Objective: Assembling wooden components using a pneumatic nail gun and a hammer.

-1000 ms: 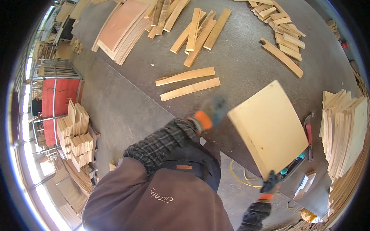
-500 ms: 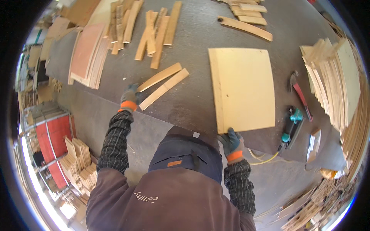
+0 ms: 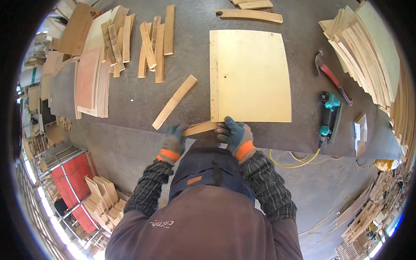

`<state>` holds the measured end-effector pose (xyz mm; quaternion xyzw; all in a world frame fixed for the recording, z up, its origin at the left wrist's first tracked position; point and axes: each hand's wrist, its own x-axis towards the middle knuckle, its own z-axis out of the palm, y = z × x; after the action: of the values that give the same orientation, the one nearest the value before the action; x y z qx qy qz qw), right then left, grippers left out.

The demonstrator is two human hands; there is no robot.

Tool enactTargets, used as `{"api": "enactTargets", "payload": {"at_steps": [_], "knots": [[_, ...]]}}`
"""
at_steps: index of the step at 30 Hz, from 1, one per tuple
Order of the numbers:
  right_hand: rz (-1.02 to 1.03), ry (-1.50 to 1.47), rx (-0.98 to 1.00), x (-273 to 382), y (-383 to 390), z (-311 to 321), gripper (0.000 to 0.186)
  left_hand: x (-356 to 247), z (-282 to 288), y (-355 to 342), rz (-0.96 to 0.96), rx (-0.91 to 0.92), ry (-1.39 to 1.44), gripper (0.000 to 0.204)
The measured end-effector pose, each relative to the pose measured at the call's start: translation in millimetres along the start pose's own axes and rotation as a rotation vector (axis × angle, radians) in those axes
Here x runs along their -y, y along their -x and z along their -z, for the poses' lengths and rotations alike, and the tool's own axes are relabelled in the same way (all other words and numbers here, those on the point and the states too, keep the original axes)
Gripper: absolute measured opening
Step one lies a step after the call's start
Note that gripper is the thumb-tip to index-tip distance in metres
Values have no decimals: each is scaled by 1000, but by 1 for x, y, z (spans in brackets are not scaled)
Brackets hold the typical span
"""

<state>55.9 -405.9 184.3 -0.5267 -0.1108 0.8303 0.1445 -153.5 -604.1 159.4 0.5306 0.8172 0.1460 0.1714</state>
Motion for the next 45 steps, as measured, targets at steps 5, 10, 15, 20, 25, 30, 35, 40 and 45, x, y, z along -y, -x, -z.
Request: {"api": "enactTargets", "payload": {"at_steps": [5,10,15,20,25,30,35,40,45], "knots": [[-46,475,137,5,-6,-4,27,-32,-39,-56,-111,-14,103,46],[922,959,-469,20,-14,118,43,-28,-46,-47,-36,-258,51,52],[1143,1588,-554,56,-22,170,62,-11,-58,-67,-7,-171,235,47],[806,1372,-324,75,-43,170,58,-12,-55,-96,56,-198,281,36],[827,1496,-438,59,-51,181,54,-15,-56,-93,36,-173,324,34],[883,1219,-315,65,-43,169,55,5,-59,-98,14,-115,347,34],[909,1381,-458,60,-48,177,62,10,-47,-116,-70,-12,332,41],[795,1097,-365,59,-43,169,63,10,-46,-112,-78,-10,330,43],[762,994,-393,56,-36,156,65,17,-46,-109,-97,-12,311,44]]}}
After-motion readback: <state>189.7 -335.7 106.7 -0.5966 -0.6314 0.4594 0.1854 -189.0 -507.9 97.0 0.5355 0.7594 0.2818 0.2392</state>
